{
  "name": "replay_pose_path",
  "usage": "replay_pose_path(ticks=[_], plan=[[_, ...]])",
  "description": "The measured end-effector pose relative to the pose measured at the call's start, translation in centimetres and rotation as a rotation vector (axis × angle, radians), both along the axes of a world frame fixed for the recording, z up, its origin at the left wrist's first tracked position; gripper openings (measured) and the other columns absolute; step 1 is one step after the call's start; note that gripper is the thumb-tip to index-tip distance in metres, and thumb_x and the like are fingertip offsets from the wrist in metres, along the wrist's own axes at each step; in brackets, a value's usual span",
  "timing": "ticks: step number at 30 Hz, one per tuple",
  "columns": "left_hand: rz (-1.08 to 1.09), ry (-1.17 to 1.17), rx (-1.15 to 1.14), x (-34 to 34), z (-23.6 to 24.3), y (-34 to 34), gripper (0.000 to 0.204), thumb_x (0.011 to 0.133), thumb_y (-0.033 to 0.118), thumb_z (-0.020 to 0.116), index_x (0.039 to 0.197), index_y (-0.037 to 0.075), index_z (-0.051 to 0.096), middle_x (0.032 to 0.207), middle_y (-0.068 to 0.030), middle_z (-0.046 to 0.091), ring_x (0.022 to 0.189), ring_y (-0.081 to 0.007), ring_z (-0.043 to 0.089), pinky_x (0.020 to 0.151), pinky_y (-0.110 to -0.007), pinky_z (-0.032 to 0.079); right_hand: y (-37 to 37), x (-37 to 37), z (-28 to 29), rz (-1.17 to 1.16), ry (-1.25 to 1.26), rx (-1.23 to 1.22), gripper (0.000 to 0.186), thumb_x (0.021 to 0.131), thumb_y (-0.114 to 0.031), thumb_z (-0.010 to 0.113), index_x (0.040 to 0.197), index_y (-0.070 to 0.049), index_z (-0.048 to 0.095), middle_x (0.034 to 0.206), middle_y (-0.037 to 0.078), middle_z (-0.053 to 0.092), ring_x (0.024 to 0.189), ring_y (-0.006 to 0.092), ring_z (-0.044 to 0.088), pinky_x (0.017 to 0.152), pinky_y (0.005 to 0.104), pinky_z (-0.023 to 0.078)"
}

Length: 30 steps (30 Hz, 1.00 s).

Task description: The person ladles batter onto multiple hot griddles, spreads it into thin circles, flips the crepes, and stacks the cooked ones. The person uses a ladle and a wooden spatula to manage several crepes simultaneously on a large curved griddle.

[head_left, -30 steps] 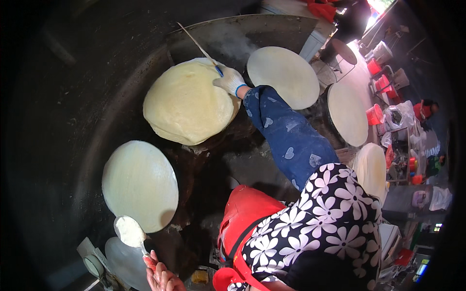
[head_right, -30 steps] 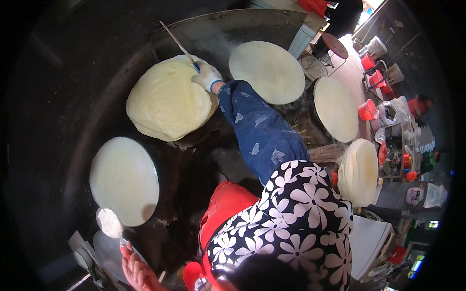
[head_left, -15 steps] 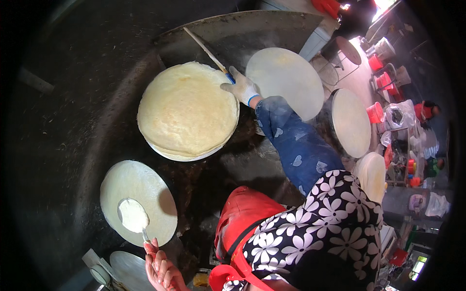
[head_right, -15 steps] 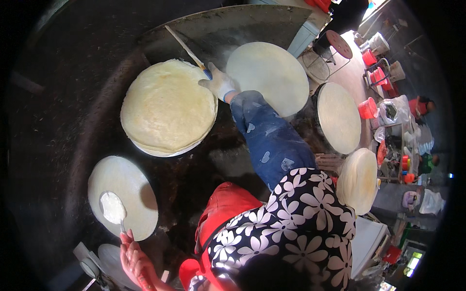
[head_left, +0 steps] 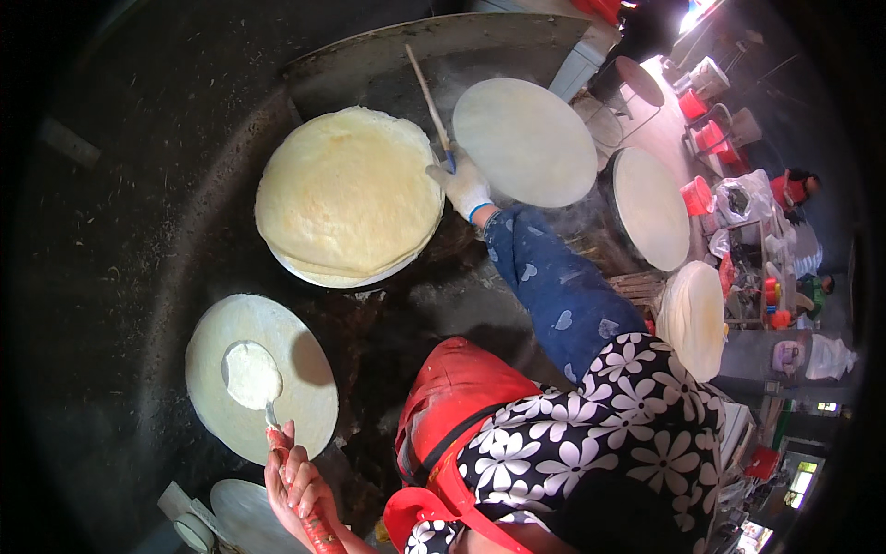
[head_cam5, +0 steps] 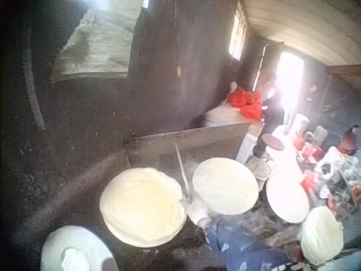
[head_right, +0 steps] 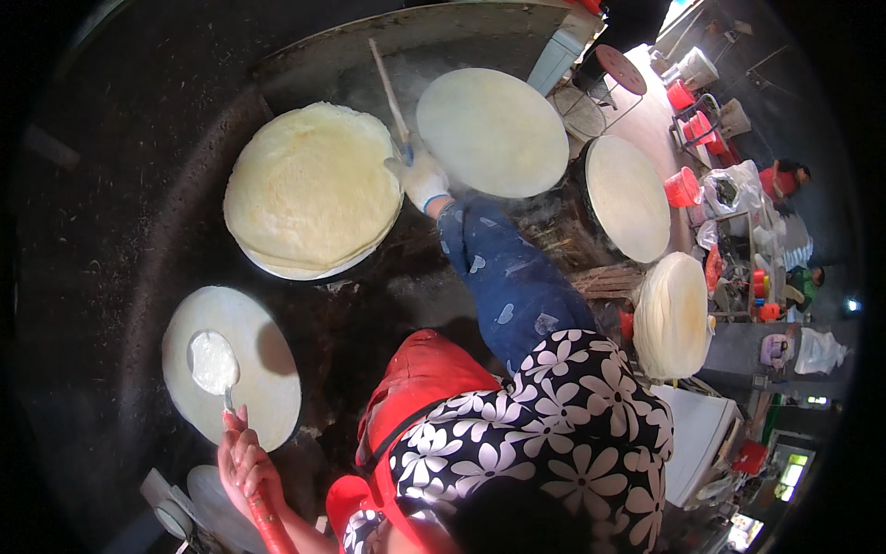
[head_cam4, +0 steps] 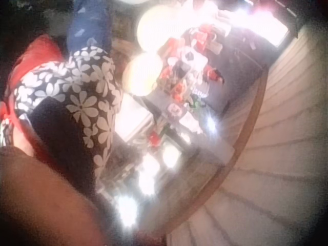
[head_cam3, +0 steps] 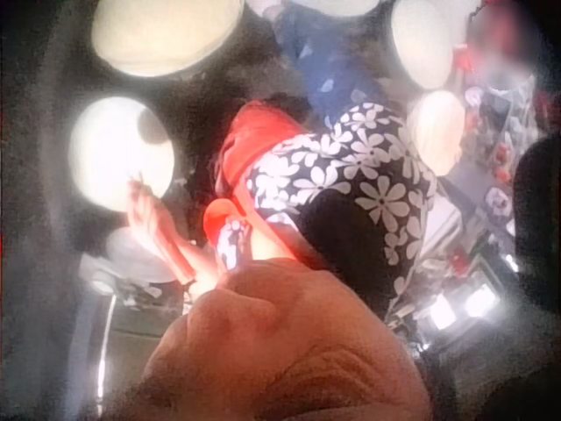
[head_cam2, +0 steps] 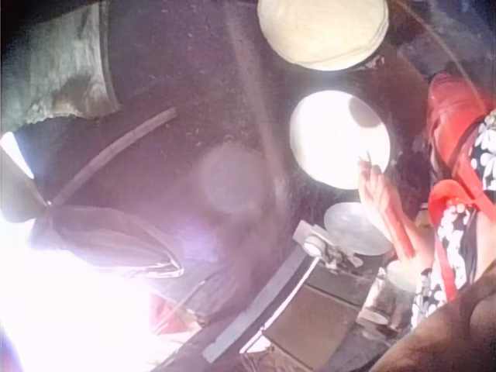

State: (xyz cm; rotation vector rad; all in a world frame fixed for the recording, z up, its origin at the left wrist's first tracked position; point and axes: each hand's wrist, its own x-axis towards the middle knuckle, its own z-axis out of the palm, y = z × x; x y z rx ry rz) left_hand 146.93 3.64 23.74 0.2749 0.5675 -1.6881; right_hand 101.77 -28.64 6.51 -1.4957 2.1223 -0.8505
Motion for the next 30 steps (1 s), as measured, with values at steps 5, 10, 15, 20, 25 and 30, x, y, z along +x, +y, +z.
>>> replay_pose_path(ticks=[5,10,15,20,25,30], plan=[[-0.021,0.066,-0.011,-0.5,0.0,-1.5,0.056,0.113,0.018,0.04,0.158,-0.014,0.028,0.084,-0.0089,0.047,0.058,-0.0143,0.05,0.044,-0.029,0.046,-1.5,2.4,1.9,0.027,0.262,0.075,0.075,0.09,-0.041,0.076,0.147,0.004,0.054,0.128,0.029,0.071,0.116,0.0429,0.07,0.103,0.049,0.052],[-0.032,0.093,0.104,-0.2,0.4,-2.1,0.051,0.111,0.015,0.043,0.153,-0.013,0.036,0.079,-0.0061,0.042,0.053,-0.0116,0.041,0.036,-0.026,0.036,-5.1,-3.5,-2.5,0.004,-0.33,0.185,0.056,0.087,-0.038,0.084,0.119,0.005,0.069,0.102,0.017,0.076,0.086,0.0301,0.072,0.078,0.0426,0.058],[-0.027,0.058,0.159,0.0,0.5,-1.2,0.049,0.11,0.014,0.049,0.152,-0.009,0.039,0.078,-0.0051,0.043,0.05,-0.0098,0.037,0.033,-0.024,0.034,-5.1,-4.8,0.0,0.059,-0.546,0.372,0.038,0.086,-0.035,0.087,0.104,-0.007,0.069,0.068,-0.004,0.053,0.048,0.0095,0.042,0.044,0.0296,0.035],[-0.021,0.095,0.158,0.3,-0.1,-1.1,0.047,0.111,0.016,0.049,0.149,-0.011,0.041,0.079,-0.0056,0.044,0.05,-0.0087,0.037,0.033,-0.023,0.035,-5.8,-4.7,0.6,0.087,-0.513,0.342,0.048,0.084,-0.036,0.088,0.114,-0.003,0.067,0.069,-0.003,0.055,0.046,0.0081,0.041,0.041,0.0279,0.033],[-0.029,-0.064,0.109,1.0,0.5,-0.9,0.048,0.113,0.019,0.047,0.151,-0.009,0.041,0.079,-0.0042,0.044,0.048,-0.0076,0.036,0.032,-0.022,0.033,-6.5,-4.1,-0.8,0.123,-0.383,0.223,0.064,0.08,-0.041,0.09,0.12,0.005,0.067,0.079,0.006,0.067,0.05,0.0142,0.053,0.043,0.0309,0.04],[-0.141,-0.419,0.153,0.4,0.4,0.2,0.048,0.112,0.02,0.05,0.151,-0.006,0.041,0.077,-0.002,0.044,0.047,-0.006,0.033,0.032,-0.021,0.032,-8.2,-6.1,-2.0,0.142,0.142,0.136,0.074,0.075,-0.033,0.086,0.137,0.003,0.064,0.113,0.023,0.077,0.093,0.0376,0.075,0.08,0.0437,0.059]])
